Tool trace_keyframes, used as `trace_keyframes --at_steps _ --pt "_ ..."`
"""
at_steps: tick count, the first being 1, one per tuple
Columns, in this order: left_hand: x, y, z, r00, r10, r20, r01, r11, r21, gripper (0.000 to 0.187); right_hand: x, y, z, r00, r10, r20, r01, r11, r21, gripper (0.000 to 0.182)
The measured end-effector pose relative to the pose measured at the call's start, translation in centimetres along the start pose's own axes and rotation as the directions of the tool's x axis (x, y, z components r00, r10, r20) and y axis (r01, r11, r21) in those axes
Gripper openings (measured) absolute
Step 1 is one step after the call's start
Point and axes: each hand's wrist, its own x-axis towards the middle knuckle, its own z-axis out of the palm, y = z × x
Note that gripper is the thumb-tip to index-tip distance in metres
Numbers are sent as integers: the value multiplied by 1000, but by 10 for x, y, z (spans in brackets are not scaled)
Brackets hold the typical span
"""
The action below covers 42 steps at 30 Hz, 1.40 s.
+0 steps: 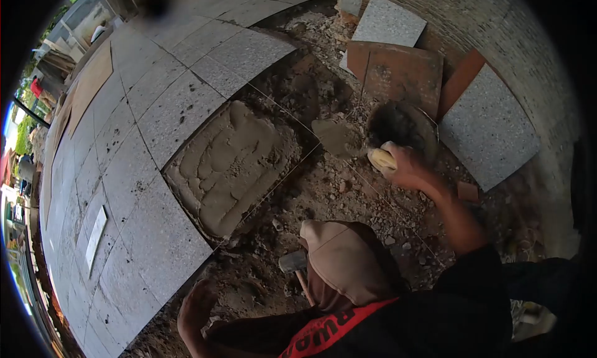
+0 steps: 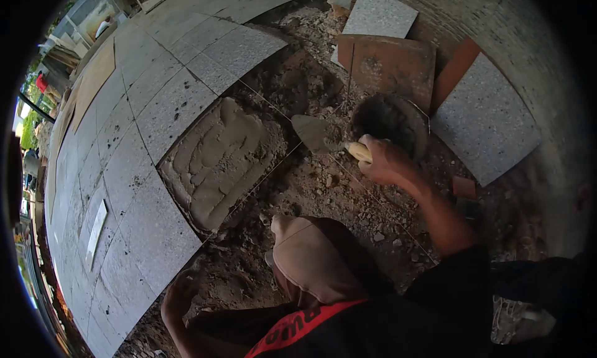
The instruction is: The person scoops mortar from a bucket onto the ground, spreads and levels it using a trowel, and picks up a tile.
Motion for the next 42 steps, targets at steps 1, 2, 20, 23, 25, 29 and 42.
trace_keyframes --at_steps 1,2,20,23,25,29,42 --pt "4 1 -1 1000 -24 10 24 1000 15 44 -18 32 -19 995 88 -56 -93 990 -109 44" --pt "15 3 1 999 6 49 -8 1000 30 44 -30 54 -34 990 103 -100 -127 954 -271 43" --pt "58 4 5 999 -4 52 -4 988 153 45 -10 126 26 895 436 99 -409 710 573 45" --pt "71 -12 11 997 -30 76 25 997 69 41 -24 105 16 880 470 -76 -361 764 535 48" --pt "70 -25 12 999 -9 53 8 1000 4 37 -24 85 -1 887 441 -134 -327 807 491 49" --pt "67 -37 10 994 104 -17 -103 994 45 24 2 38 -22 949 303 -92 -216 833 509 48" --pt "-62 35 -10 941 -29 -338 34 999 11 30 254 -142 121 949 -292 -118 250 926 -281 42"
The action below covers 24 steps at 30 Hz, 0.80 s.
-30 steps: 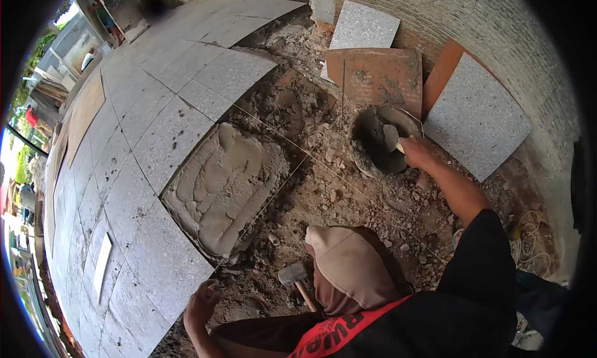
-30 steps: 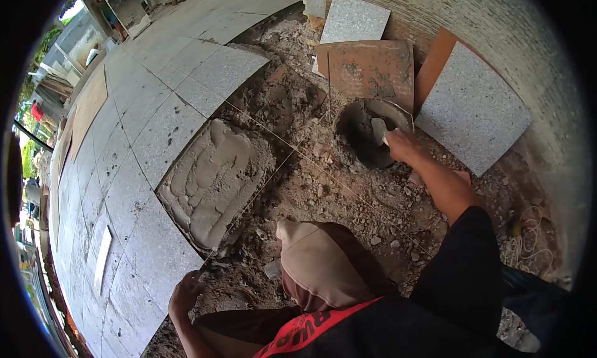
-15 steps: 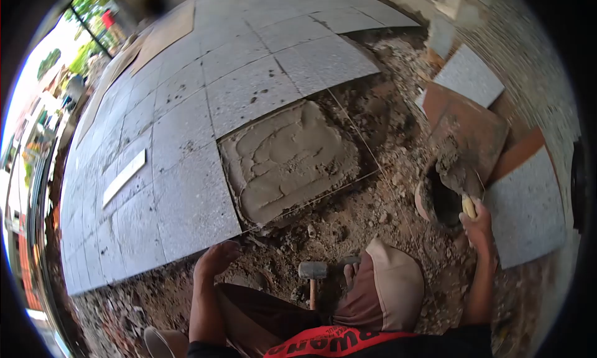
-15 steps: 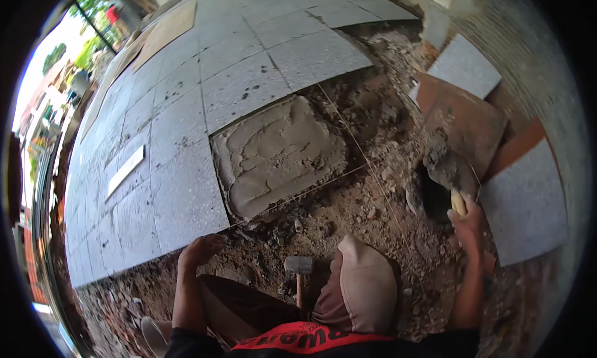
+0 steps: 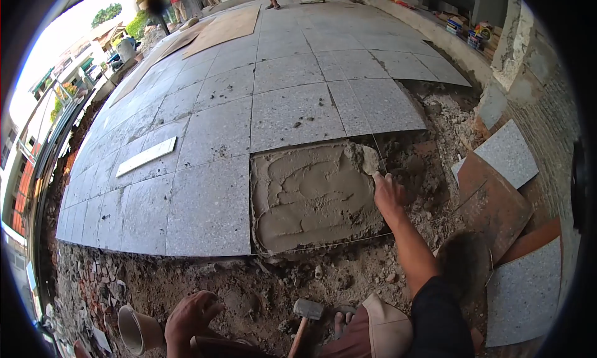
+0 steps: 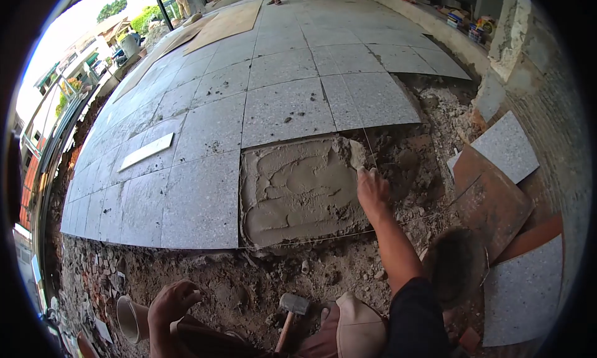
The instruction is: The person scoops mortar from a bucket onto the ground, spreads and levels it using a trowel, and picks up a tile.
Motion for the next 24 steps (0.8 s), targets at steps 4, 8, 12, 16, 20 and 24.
trace_keyframes --at_steps 4,8,12,16,20,24 --pt "-28 -11 -7 974 -187 125 194 980 -48 36 26 15 49 974 96 -204 -43 968 249 38" --pt "-40 5 -18 962 -249 116 253 967 -23 36 24 10 31 920 225 322 -391 435 811 33" --pt "-38 -1 -19 948 -290 132 293 956 2 38 44 -18 76 929 124 349 -368 406 836 26" --pt "-26 -3 -15 959 -245 143 252 967 -29 45 43 -65 64 941 63 333 -311 550 775 23" --pt "-11 0 -15 960 -190 205 207 976 -63 52 46 -84 95 973 -9 229 -185 558 809 26" --pt "-4 7 -9 971 -138 194 148 988 -38 58 30 -96 105 972 -112 206 -64 717 694 32"
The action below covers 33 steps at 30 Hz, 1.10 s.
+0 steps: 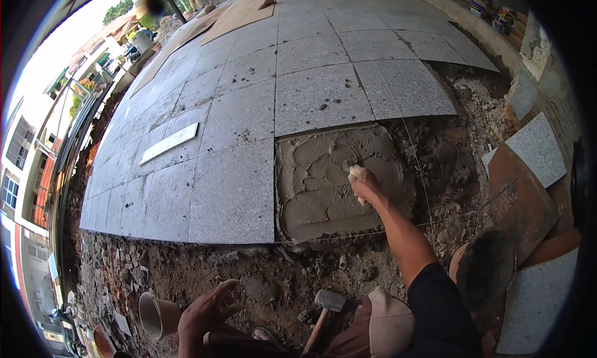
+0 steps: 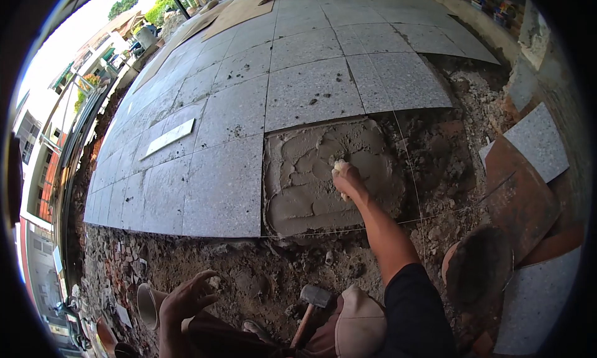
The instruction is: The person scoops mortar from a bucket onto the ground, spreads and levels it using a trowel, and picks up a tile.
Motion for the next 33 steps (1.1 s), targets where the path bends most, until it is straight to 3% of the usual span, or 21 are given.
trace_keyframes --at_steps 3,6,7,9,12,15,16,19,22,25,26,29,30,31,32,33 --pt "8 8 0 999 39 8 -39 999 -1 58 -27 -12 -17 994 -45 100 84 898 -431 37" --pt "12 2 8 999 21 -42 -21 1000 11 59 -43 9 -17 999 -35 -12 26 908 -417 32" --pt "14 5 6 1000 26 12 -26 1000 12 58 -49 0 -22 996 42 73 -15 943 -333 31" --pt "12 17 3 997 66 -33 -65 997 39 56 -67 -24 -37 949 180 258 -140 976 -166 31" --pt "15 15 6 996 86 -14 -85 994 75 54 -78 -36 -16 961 -251 114 267 950 -161 29" --pt "17 5 7 995 103 10 -104 988 110 53 -41 -39 2 969 -183 167 237 876 -419 30" --pt "15 2 9 994 107 9 -108 989 106 53 -25 -29 3 988 -100 115 143 863 -484 29" --pt "5 -6 5 996 89 -18 -87 991 101 54 -1 15 -13 989 -10 -146 -48 920 -390 29" --pt "3 -11 2 996 90 14 -91 992 90 54 -28 20 -19 965 117 -234 -183 941 -284 30" --pt "14 -25 10 987 162 -2 -161 982 102 53 -81 -17 -2 983 174 51 -177 983 56 34" --pt "22 -31 14 981 191 -28 -187 976 109 53 -99 -30 6 988 125 95 -133 988 82 41" --pt "40 -29 13 973 224 60 -230 965 125 48 -109 15 22 939 -328 101 343 901 -266 45" --pt "42 -29 14 969 235 69 -243 960 137 46 -128 -6 -2 975 -129 183 186 921 -342 42" --pt "47 -41 25 942 335 -20 -332 938 100 42 -149 -28 -23 987 -68 144 123 897 -425 37" --pt "54 -59 40 899 421 -121 -414 907 80 38 -158 -25 -42 988 -39 151 111 855 -506 32" --pt "57 -71 47 839 497 -222 -493 867 77 35 -177 -35 -67 970 -200 140 243 832 -498 26"
